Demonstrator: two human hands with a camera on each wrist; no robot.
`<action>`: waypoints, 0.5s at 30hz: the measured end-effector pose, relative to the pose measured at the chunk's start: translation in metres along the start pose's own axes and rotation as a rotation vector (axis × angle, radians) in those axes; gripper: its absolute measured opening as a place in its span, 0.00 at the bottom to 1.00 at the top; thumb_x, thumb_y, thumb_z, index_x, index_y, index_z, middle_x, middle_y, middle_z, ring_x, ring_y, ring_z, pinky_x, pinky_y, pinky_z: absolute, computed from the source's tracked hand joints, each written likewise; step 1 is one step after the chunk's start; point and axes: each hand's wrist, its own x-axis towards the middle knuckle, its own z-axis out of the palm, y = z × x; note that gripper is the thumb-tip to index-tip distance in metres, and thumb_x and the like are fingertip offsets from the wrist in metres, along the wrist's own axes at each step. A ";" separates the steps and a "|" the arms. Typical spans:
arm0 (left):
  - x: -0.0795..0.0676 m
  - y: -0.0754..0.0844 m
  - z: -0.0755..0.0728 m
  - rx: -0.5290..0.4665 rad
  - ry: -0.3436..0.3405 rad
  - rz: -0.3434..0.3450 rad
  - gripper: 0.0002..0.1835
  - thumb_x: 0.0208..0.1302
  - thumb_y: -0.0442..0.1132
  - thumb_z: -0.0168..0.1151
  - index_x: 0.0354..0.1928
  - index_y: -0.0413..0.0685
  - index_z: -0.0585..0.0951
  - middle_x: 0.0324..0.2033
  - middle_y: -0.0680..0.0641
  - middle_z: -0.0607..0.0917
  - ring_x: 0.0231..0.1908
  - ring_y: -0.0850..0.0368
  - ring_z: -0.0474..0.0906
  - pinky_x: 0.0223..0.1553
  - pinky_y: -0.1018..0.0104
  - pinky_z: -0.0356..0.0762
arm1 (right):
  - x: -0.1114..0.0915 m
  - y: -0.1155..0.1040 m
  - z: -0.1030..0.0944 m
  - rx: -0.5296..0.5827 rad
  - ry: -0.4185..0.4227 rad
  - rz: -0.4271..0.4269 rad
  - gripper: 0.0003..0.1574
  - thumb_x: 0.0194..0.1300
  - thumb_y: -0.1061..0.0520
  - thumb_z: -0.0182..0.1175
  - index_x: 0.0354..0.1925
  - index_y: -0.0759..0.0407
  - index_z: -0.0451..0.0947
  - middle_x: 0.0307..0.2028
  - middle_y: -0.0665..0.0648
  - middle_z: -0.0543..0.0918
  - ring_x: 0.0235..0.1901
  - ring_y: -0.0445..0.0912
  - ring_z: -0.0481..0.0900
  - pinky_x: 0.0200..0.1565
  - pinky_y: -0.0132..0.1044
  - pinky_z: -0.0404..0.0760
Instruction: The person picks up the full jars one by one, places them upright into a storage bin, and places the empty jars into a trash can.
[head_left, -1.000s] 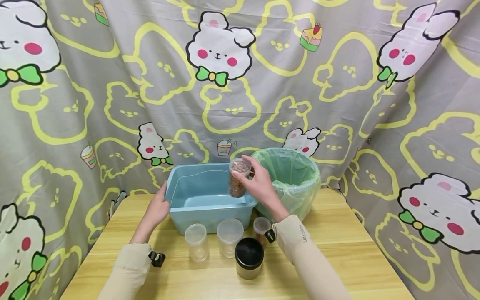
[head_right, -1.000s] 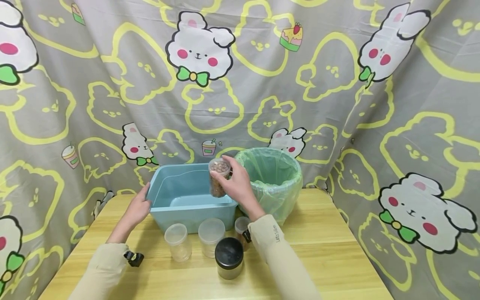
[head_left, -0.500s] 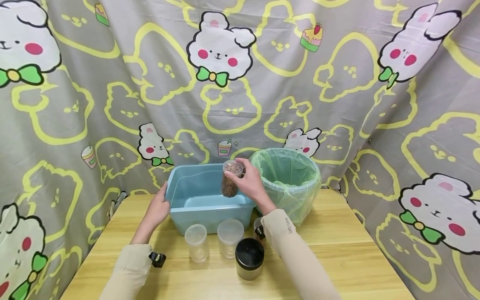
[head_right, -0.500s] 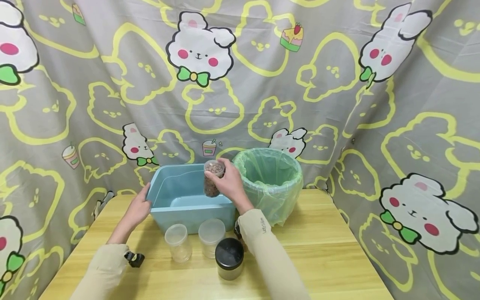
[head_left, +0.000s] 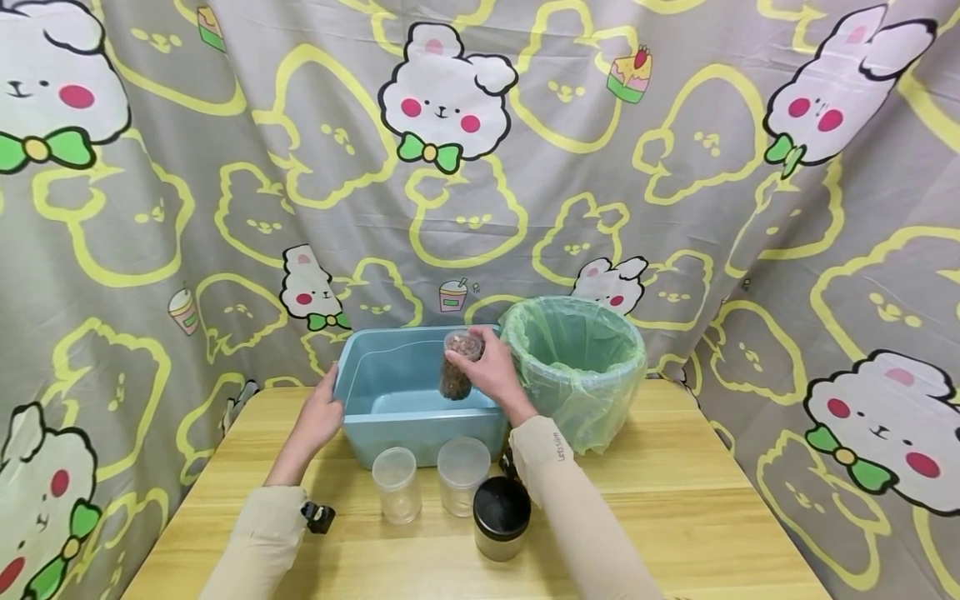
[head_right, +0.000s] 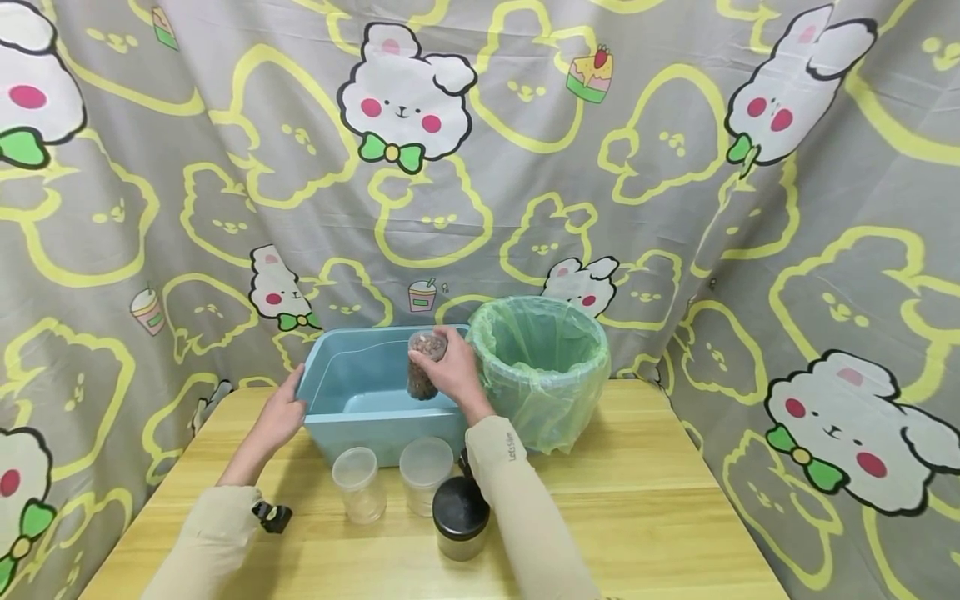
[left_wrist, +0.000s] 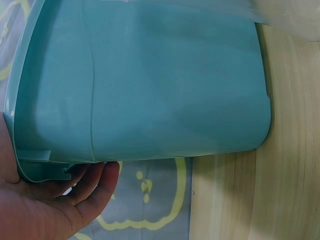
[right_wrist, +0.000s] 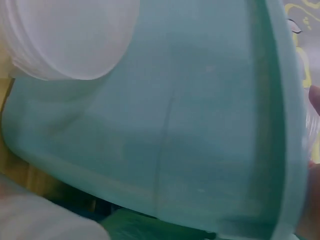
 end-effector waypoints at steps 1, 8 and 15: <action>0.000 0.000 0.000 -0.001 -0.001 -0.001 0.42 0.65 0.25 0.36 0.82 0.33 0.42 0.81 0.31 0.44 0.80 0.29 0.42 0.79 0.35 0.43 | 0.000 0.001 0.001 -0.004 -0.001 0.005 0.39 0.66 0.44 0.72 0.68 0.58 0.72 0.61 0.65 0.80 0.57 0.58 0.81 0.57 0.54 0.82; 0.000 0.000 0.001 -0.004 0.006 0.003 0.42 0.64 0.26 0.36 0.82 0.33 0.42 0.81 0.31 0.45 0.80 0.29 0.42 0.79 0.35 0.43 | -0.001 0.004 0.006 -0.021 -0.044 0.054 0.39 0.65 0.44 0.73 0.66 0.59 0.72 0.62 0.65 0.79 0.58 0.59 0.80 0.59 0.55 0.81; -0.002 0.001 0.000 -0.005 0.014 0.011 0.42 0.64 0.25 0.37 0.81 0.32 0.42 0.81 0.31 0.45 0.80 0.29 0.42 0.79 0.35 0.43 | 0.004 0.007 0.009 -0.098 -0.104 0.077 0.37 0.64 0.43 0.73 0.63 0.59 0.73 0.57 0.64 0.81 0.56 0.57 0.80 0.59 0.53 0.80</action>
